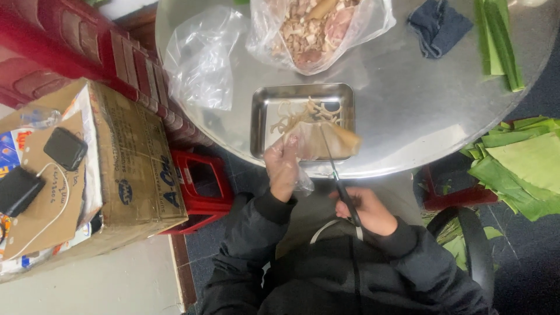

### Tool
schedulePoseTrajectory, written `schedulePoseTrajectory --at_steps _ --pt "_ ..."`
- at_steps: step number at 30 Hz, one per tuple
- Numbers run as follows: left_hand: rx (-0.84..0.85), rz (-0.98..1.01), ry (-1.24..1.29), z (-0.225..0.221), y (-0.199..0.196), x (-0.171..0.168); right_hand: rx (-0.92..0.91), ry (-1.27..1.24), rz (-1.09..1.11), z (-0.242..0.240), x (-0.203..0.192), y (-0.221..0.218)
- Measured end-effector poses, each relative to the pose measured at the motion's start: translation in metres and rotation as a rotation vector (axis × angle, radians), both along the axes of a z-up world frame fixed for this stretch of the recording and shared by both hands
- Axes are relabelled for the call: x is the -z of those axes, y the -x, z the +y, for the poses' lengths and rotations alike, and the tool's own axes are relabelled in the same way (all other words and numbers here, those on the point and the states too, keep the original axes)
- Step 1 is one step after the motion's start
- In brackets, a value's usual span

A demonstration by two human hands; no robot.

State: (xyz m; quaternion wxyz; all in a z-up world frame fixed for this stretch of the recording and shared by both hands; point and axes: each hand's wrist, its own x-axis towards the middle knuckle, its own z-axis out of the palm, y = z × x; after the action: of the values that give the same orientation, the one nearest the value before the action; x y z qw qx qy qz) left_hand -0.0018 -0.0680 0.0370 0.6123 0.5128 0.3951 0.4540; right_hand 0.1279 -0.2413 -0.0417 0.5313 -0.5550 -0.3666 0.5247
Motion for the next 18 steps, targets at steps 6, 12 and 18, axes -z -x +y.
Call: schedulePoseTrajectory --at_steps 6,12,18 --pt "0.006 0.068 -0.018 0.01 0.005 -0.003 -0.026 0.084 -0.149 0.01 -0.015 0.001" --pt "0.305 0.094 0.155 0.026 0.014 0.009 0.08 0.068 -0.139 0.008 -0.011 -0.015" --pt "0.16 0.247 0.081 0.039 0.017 0.006 0.071 0.195 -0.383 -0.012 -0.045 -0.023"
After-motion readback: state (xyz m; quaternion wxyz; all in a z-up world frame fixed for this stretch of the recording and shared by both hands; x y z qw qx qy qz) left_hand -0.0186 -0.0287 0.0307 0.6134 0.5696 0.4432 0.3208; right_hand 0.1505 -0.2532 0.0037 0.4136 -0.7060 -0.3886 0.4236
